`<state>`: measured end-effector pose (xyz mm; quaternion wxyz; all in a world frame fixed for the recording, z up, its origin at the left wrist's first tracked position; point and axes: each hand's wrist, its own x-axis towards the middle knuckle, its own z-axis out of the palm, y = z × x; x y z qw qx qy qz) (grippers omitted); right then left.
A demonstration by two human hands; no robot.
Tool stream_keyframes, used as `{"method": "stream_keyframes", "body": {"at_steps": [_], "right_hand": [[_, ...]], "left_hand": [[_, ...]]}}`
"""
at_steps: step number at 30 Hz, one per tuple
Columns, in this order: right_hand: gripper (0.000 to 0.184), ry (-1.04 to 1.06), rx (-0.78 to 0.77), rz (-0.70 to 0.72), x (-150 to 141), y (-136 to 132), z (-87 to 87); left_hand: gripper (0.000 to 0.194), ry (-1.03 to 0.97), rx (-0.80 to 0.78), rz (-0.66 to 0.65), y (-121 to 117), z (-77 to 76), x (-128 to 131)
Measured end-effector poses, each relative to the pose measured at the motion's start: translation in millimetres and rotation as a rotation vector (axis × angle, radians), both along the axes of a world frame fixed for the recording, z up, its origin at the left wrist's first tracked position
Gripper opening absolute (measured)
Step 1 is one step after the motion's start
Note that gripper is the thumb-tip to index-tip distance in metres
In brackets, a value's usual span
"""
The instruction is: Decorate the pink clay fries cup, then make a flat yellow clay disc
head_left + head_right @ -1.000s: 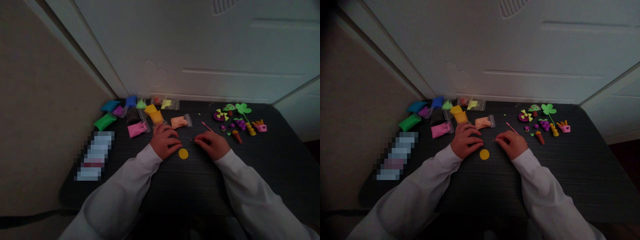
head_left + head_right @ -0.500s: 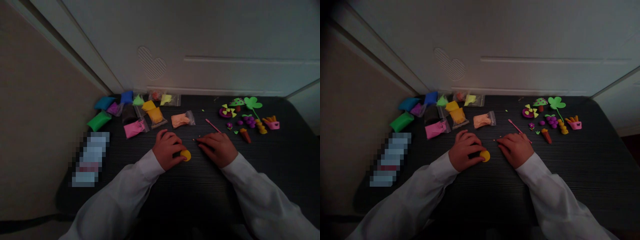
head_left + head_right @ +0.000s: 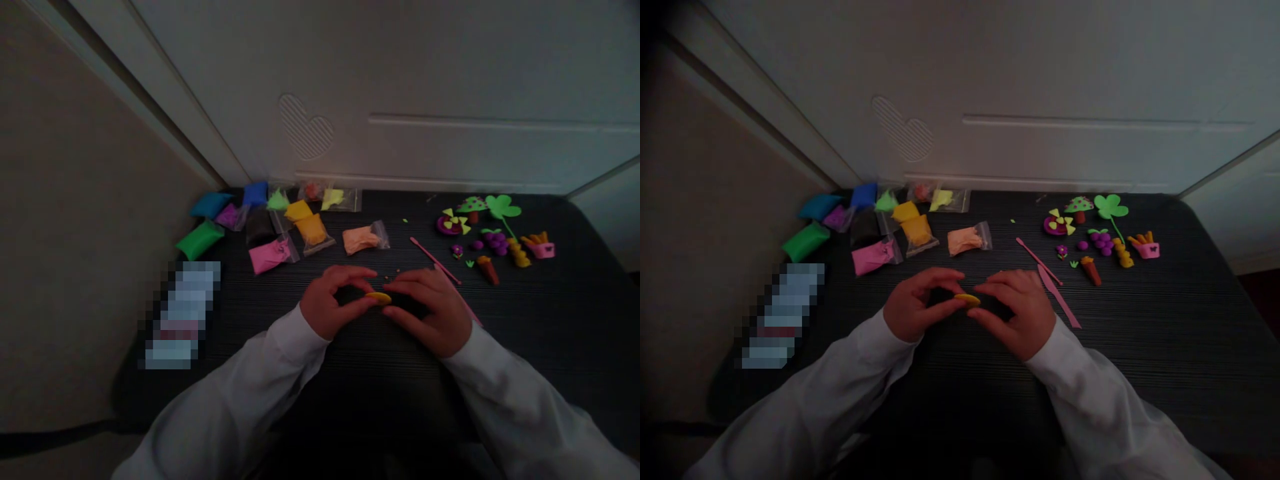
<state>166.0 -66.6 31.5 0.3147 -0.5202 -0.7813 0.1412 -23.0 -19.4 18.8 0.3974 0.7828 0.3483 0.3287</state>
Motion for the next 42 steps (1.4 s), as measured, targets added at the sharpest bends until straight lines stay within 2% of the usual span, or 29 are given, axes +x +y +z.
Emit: {"method": "stream_keyframes", "body": {"at_steps": [5, 11, 14, 18, 23, 26, 30, 34, 38, 42], "right_hand": [[0.011, 0.092, 0.065, -0.031, -6, -2, -1.7], [0.018, 0.128, 0.156, -0.021, -9, -5, -4.5], [0.024, 0.106, 0.199, -0.023, -10, -5, -6.2], [0.021, 0.051, 0.259, 0.009, -8, -3, -7.4], [0.018, 0.049, 0.28, 0.03, -7, 0, -6.9], [0.016, 0.054, 0.26, 0.01, -8, -1, -5.9], [0.022, 0.063, 0.226, 0.0, -10, -1, -5.8], [0.014, 0.115, 0.169, -0.002, -12, 2, -7.3], [0.012, 0.236, 0.063, -0.067, -15, 5, -7.9], [0.013, 0.296, 0.035, -0.093, -19, 8, -7.7]], "left_hand": [[0.039, 0.01, 0.272, -0.003, 0, -1.9, 1], [0.012, 0.075, 0.473, 0.018, 5, 0.8, -2], [0.012, 0.118, 0.588, 0.045, 4, 2.9, -5], [0.013, 0.145, 0.678, 0.058, 4, 1.8, -6], [0.018, 0.121, 0.647, 0.091, 6, -2.6, -4], [0.014, 0.12, 0.606, 0.082, 7, -4.0, -3], [0.01, 0.146, 0.561, 0.058, 7, -4.1, -3], [0.012, 0.159, 0.464, 0.029, 7, -5.3, -2], [0.021, 0.064, 0.356, 0.024, 12, -9.6, 0], [0.011, -0.046, 0.322, 0.043, 18, -14.4, 0]]}}
